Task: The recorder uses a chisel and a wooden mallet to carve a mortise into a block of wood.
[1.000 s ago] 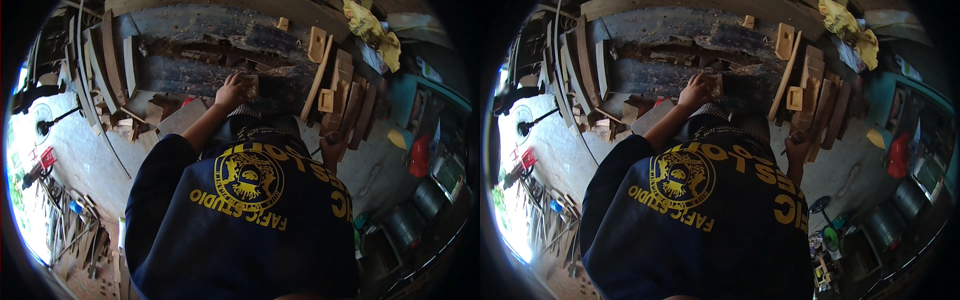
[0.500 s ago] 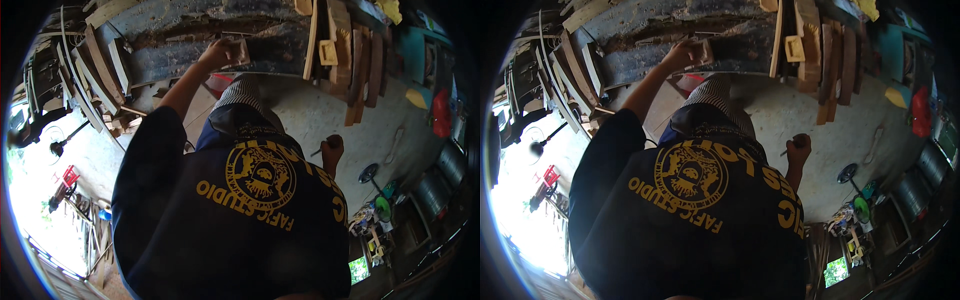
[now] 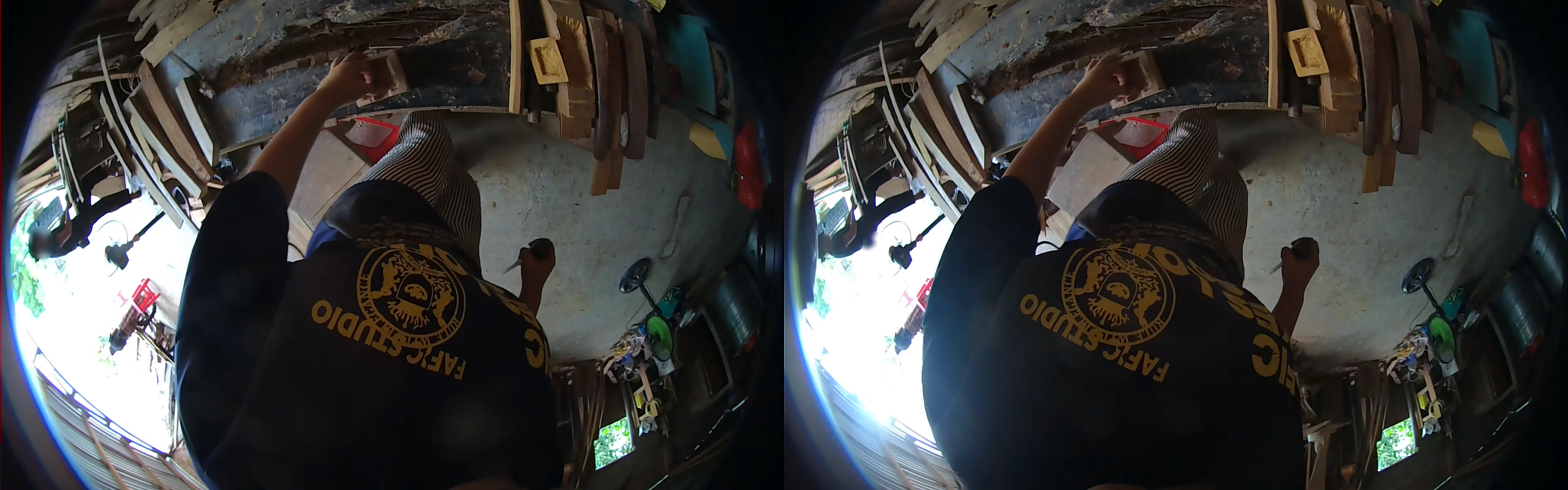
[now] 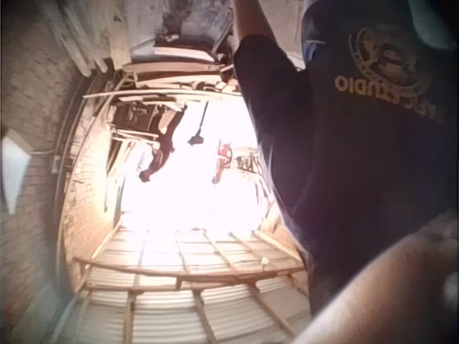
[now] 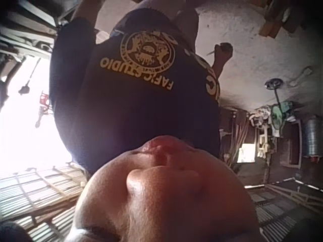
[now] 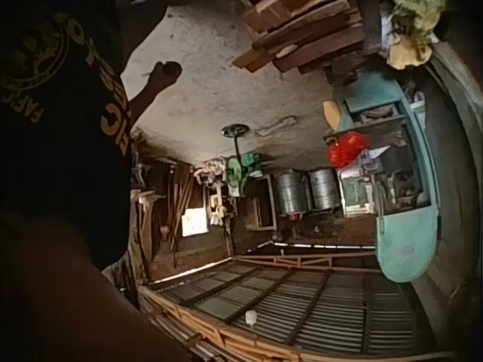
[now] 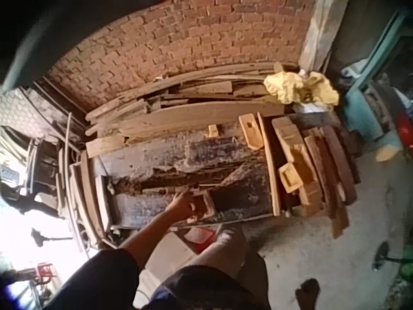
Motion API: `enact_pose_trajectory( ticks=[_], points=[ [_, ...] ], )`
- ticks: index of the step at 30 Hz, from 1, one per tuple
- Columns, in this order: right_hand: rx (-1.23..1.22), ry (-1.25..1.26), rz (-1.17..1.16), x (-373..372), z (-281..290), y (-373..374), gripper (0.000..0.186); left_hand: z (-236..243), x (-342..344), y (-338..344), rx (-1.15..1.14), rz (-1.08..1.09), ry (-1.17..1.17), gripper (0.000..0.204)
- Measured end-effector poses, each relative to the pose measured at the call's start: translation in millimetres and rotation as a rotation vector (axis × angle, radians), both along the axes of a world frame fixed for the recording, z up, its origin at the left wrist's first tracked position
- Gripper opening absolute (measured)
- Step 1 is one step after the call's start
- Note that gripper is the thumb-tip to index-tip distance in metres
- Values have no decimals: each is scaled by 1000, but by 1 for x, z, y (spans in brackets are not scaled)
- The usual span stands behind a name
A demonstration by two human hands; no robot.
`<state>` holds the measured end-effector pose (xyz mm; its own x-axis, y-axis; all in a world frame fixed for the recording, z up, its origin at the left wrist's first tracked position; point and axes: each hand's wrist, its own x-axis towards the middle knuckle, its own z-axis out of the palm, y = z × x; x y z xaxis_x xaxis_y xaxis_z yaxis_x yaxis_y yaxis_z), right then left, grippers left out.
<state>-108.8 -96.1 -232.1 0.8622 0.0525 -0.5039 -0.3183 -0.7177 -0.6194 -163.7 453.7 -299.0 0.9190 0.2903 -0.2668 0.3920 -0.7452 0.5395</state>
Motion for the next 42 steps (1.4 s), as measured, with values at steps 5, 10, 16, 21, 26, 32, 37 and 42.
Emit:
enact_pose_trajectory(
  ticks=[5,10,16,21,26,32,37,42],
  points=[
    [168,-86,-30,27,-72,18,25,0,-5,5,-31,37,33,26],
    [24,-370,77,34,-122,28,24,-5,0,13,-102,19,50,23],
    [6,-514,-15,-15,-142,27,25,16,7,3,15,-56,77,20],
    [299,-341,-345,-49,-111,49,27,19,-2,-2,-191,-115,-248,23],
    [551,-566,-465,-40,-41,109,26,-1,-27,-10,53,-54,-540,65],
    [1110,-969,-134,-12,28,175,13,-15,-48,14,-285,-159,-476,114],
    [1728,-635,230,1,55,235,18,-31,-46,26,13,-181,-387,112],
    [1707,-687,293,6,48,293,20,-29,-45,22,190,-118,-306,109]
  ],
)
